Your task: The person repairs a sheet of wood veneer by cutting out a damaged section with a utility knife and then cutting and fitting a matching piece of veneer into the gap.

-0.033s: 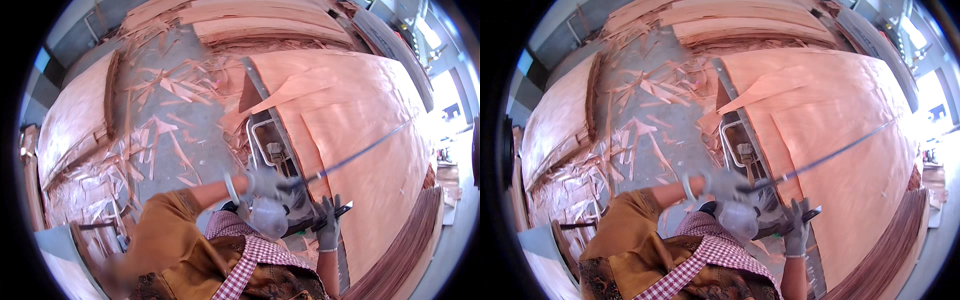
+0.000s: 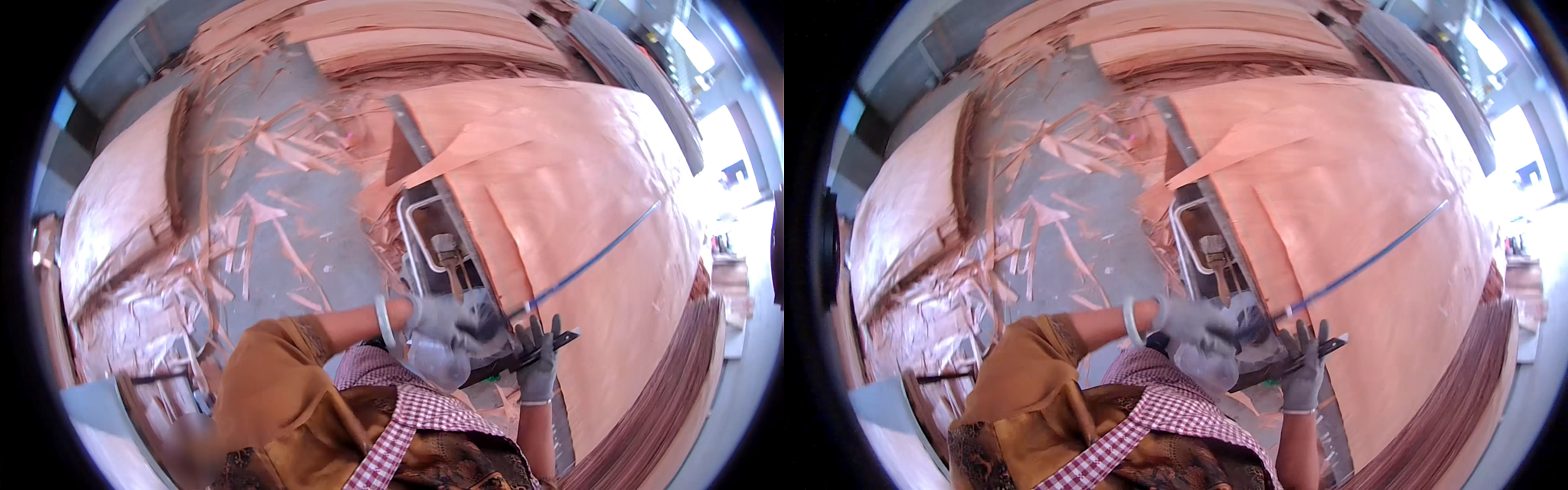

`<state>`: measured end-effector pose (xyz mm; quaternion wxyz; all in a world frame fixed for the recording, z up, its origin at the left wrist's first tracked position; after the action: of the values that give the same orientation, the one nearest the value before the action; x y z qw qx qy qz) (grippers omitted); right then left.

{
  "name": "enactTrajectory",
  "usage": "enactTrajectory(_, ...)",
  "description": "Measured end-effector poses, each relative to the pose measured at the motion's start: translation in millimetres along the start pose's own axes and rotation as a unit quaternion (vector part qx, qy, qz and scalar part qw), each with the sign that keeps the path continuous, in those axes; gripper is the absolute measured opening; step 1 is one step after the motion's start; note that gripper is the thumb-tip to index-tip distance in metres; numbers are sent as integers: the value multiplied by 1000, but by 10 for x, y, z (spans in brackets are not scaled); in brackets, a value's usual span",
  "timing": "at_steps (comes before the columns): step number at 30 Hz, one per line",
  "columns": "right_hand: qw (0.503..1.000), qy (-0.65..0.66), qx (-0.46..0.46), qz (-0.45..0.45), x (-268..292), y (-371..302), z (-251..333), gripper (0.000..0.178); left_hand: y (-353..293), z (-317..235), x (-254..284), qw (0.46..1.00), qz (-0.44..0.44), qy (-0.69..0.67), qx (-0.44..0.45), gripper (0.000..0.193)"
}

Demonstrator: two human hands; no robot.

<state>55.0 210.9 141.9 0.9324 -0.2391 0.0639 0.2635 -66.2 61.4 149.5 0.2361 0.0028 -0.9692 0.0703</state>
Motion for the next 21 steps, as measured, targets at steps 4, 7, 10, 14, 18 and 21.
enactTrajectory(4,987,138,-48,-71,807,241,-122,40,415,311,323,976,-116,-154,-103,21)
enactTrajectory(7,987,129,-59,-80,1474,96,-120,30,954,918,1135,917,-336,-203,-75,9)
enactTrajectory(10,984,126,-59,-111,1787,-192,-144,32,1370,2030,1387,689,-370,-623,37,7)
enactTrajectory(14,969,178,-66,-160,2607,-710,-279,33,1712,1829,1500,710,-477,-473,212,14)
enactTrajectory(18,977,-14,-13,-212,3209,-1310,-202,33,1763,947,1803,783,-579,-207,94,21)
enactTrajectory(21,952,-49,-37,-300,3636,-1747,-500,28,1899,-115,1534,785,-594,151,-91,17)
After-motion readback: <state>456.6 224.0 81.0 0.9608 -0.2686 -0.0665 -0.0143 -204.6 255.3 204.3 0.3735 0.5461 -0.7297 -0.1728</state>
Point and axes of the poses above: each hand's wrist, its own y-axis towards the middle knuckle, its own x-axis out of the back of the hand, z = x × y, the point moved 9 cm from there along y, towards the middle knuckle, and after that the axes turned 6 degrees about -z, right-handed, at the moved point
